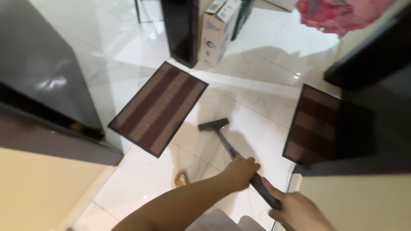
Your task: Vacuuming the floor and floor mats in a hallway and entryway.
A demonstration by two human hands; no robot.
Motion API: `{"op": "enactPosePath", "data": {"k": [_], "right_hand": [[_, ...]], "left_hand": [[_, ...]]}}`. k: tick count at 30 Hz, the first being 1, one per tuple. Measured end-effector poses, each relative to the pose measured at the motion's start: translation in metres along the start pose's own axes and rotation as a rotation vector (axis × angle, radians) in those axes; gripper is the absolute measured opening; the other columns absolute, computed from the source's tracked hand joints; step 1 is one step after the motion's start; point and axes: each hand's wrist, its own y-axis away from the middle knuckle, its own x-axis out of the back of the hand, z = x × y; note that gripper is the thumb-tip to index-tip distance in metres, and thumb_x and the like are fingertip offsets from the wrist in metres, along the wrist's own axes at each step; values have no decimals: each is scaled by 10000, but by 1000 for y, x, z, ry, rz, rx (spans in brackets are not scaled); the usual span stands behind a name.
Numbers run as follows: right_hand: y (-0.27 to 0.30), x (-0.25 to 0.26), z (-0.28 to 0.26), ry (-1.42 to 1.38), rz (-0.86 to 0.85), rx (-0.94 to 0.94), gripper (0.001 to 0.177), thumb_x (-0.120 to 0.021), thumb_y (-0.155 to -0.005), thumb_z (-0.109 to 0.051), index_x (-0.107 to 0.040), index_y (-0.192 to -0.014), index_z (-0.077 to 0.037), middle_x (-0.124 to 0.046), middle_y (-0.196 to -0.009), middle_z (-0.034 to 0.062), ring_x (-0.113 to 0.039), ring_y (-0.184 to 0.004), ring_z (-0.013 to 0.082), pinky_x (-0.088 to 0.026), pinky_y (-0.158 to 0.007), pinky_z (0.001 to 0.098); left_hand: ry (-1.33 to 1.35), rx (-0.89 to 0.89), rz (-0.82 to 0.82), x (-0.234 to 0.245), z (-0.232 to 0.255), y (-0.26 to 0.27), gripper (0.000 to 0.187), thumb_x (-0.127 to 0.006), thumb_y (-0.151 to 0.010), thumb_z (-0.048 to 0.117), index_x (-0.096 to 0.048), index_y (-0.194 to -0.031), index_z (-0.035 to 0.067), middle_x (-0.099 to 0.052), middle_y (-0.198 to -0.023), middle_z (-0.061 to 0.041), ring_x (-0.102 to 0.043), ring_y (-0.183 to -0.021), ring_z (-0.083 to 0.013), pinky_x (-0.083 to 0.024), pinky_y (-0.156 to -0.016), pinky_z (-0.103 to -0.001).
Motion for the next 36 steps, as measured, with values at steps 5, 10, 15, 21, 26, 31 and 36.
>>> {"op": "enactPosePath", "data": {"k": [5, 10, 15, 21, 26, 31, 36], "right_hand": [[-42, 27, 12, 110, -160, 46, 922, -702, -912, -326, -133, -1631, -425, -757, -781, 110, -768, -728, 168, -624, -851, 278], [-59, 67, -44, 290, -200, 82, 911, -688, -933, -390, -113, -1637, -448, -735, -755, 96, -723, -681, 161, -614, -768, 281], [-93, 102, -64, 356, -170, 192, 980, -685, -919, -432, -9, -1629, -443, -747, -770, 83, -742, -708, 182, -605, -749, 296], [-184, 158, 48, 512, -201, 322, 940, -615, -948, -510, 13, -1633, -374, -717, -842, 6, -756, -753, 162, -614, -757, 294], [-182, 181, -46, 527, -191, 413, 926, -629, -927, -508, -53, -1639, -372, -723, -819, 45, -749, -764, 190, -591, -761, 326], [-152, 178, -180, 559, -193, 530, 915, -643, -906, -507, -119, -1645, -373, -730, -796, 84, -743, -775, 219, -570, -765, 359], [-128, 195, -252, 577, -162, 578, 921, -677, -854, -369, -197, -1638, -417, -713, -758, 135, -735, -765, 258, -556, -764, 382]], "left_hand": [[-40, 36, -46, 55, 4, 22, 345, -719, -808, 47, -640, -1144, 62, -622, -1144, -172, -674, -1015, -380, -514, -938, -496], [64, 131, 19, 81, -33, 24, 348, -709, -776, 13, -662, -1117, 63, -620, -1158, -169, -649, -1014, -434, -544, -887, -495], [66, 146, 210, 122, -61, 25, 371, -710, -753, 20, -674, -1117, 80, -639, -1145, -162, -651, -996, -446, -557, -826, -506], [119, 160, 194, 209, -39, 57, 371, -669, -761, 28, -676, -1122, 113, -659, -1116, -133, -668, -937, -420, -566, -751, -499], [115, 182, 213, 224, -80, 75, 398, -689, -732, 34, -665, -1123, 99, -652, -1064, -137, -679, -923, -399, -548, -792, -489], [60, 348, 275, 236, -116, 99, 422, -723, -703, 39, -651, -1115, 90, -625, -1085, -146, -656, -963, -410, -547, -816, -490], [105, 485, 460, 232, -147, 110, 354, -705, -709, -30, -648, -1038, 89, -628, -1049, -132, -622, -1019, -414, -549, -794, -501]]}}
